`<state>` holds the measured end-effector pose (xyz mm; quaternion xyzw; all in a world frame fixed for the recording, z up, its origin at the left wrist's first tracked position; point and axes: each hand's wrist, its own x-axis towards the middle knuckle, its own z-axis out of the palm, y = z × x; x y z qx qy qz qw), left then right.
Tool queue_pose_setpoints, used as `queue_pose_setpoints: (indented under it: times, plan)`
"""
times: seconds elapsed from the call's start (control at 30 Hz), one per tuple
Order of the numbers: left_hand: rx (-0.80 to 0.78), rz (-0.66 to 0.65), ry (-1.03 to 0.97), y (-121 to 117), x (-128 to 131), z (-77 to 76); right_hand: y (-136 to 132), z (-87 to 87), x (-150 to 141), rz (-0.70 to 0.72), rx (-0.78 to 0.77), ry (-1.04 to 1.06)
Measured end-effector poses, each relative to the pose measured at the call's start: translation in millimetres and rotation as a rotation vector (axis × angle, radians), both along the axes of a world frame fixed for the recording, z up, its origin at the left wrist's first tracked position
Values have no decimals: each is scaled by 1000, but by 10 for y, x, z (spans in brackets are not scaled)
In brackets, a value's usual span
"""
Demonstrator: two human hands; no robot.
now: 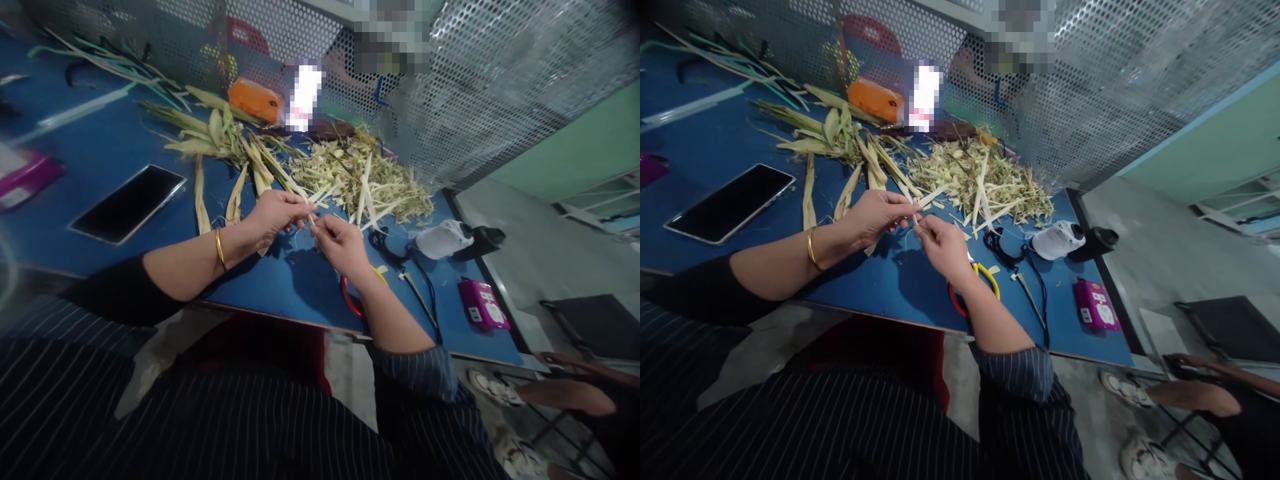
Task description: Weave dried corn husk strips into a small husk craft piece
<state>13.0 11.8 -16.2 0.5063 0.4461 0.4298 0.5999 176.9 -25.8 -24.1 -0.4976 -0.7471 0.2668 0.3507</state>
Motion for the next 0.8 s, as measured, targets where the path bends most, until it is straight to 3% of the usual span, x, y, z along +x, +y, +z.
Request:
queue_pose_setpoints:
  times: [0.1,0.27,0.5,0.57,0.67,0.73,0.8]
  plan:
    - [-10,29,-21,8,24,-33,-9,42,29,20,85,-98]
    - [-137,-47,-125,19,10,24,51,27,108,-154,77,-148]
    - [-79,-137,-131,-41,24,43,169,-145,132,-115,-71,197]
    - [-51,-156,-94,-40,27,31,155,-139,124,-179,10,192]
    - [57,-206,8,-39,9,41,111,-48,144,-317,314,57]
    - [123,-258,81,-46,-16,78,94,30,179,-304,498,-90]
    - [146,-306,143,-50,-44,132,96,86,214,-201,543,-225]
